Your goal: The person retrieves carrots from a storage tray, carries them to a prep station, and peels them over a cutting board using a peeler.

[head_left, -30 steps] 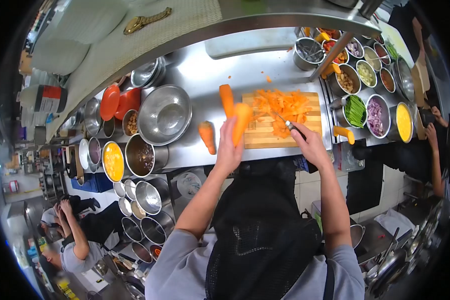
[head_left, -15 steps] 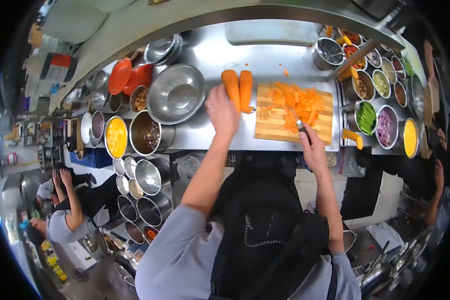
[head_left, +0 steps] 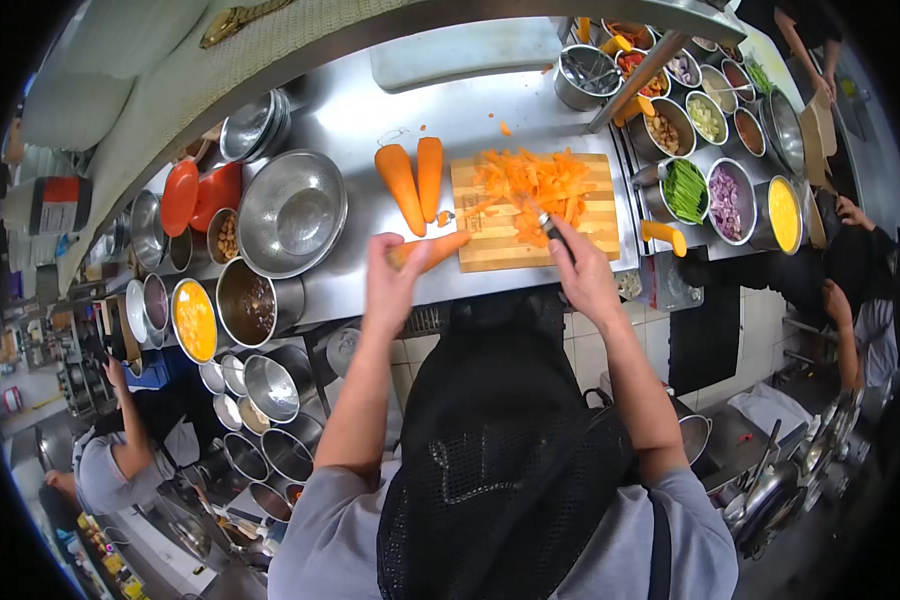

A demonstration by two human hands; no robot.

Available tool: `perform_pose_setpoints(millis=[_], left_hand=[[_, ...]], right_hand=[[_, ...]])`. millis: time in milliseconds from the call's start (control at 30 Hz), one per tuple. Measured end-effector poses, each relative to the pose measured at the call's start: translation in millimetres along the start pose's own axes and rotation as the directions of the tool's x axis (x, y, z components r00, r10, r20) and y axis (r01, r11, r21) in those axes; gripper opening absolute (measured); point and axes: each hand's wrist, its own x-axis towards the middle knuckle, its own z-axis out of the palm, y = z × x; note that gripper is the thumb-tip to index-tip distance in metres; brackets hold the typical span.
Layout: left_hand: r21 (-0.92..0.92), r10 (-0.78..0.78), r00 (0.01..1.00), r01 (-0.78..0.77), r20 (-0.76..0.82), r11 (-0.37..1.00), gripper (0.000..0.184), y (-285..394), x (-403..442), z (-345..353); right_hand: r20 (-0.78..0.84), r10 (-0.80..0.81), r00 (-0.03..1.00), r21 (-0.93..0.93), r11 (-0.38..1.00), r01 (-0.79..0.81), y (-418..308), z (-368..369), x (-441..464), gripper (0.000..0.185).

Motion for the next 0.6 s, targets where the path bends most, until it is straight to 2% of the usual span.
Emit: perform_pose_setpoints(millis=[33,67,100,167,200,233,267,300,367,400,467,500,567,600], left_hand=[[-0.177,-0.134,0.988,0.146,0.075,0.973,0.052,10,-2,24],[-0.048,-0.151,0.98,0.158,0.127,0.986,0.052,-3,4,44],[-0.05,-0.232,0.953,0.246,0.195,0.968,0.055,0,4,59],[-0.217,-0.304,0.915,0.364,0.267,0.906,0.067,-7,-4,79],[-0.215,-0.299,0.913,0.362,0.277,0.907,0.067,-10,-5,79],[-0.171,-0.243,0.886,0.331,0.394,0.928,0.069,-15,-9,75],[-0.132,-0.19,0.842,0.293,0.504,0.947,0.072,-19,-14,72],[-0.129,-0.186,0.84,0.288,0.509,0.949,0.072,-14,-17,73],[-0.418,-0.222,0.804,0.497,0.552,0.76,0.07,5,-22,74],[-0.414,-0.222,0.802,0.497,0.554,0.763,0.07,11,-18,70],[-0.469,-0.262,0.714,0.648,0.65,0.6,0.059,17,-12,61],[-0.468,-0.262,0.714,0.646,0.649,0.603,0.059,14,-11,60],[-0.497,-0.287,0.67,0.717,0.684,0.489,0.053,6,-9,59],[-0.493,-0.285,0.668,0.718,0.688,0.492,0.053,5,-9,60]], right_hand=[[-0.004,-0.003,1.0,-0.001,1.0,0.003,-5,-2,2,0.043],[-0.013,0.002,1.0,0.008,1.0,-0.002,-9,-2,5,0.043],[-0.024,0.012,1.0,0.016,1.0,-0.012,-12,-2,4,0.043],[-0.008,-0.042,0.999,0.019,0.999,0.042,-15,7,-3,0.043],[0.019,-0.086,0.996,0.033,0.996,0.086,-14,14,-8,0.044],[0.014,-0.073,0.997,0.033,0.997,0.072,-12,20,-13,0.044],[0.075,-0.019,0.997,0.027,1.0,0.017,-9,26,-17,0.044],[0.132,0.026,0.991,0.018,0.999,-0.029,-5,31,-18,0.044],[0.1,-0.021,0.995,0.007,1.0,0.021,-1,37,-21,0.045],[0.087,-0.034,0.996,0.025,0.999,0.032,-2,37,-21,0.045],[0.074,-0.04,0.996,0.045,0.998,0.037,-6,39,-28,0.046],[0.098,-0.073,0.992,0.045,0.997,0.069,-11,40,-31,0.046],[0.115,-0.106,0.988,0.047,0.994,0.101,-22,43,-37,0.046],[0.123,-0.104,0.987,0.034,0.994,0.1,-30,44,-40,0.047]])
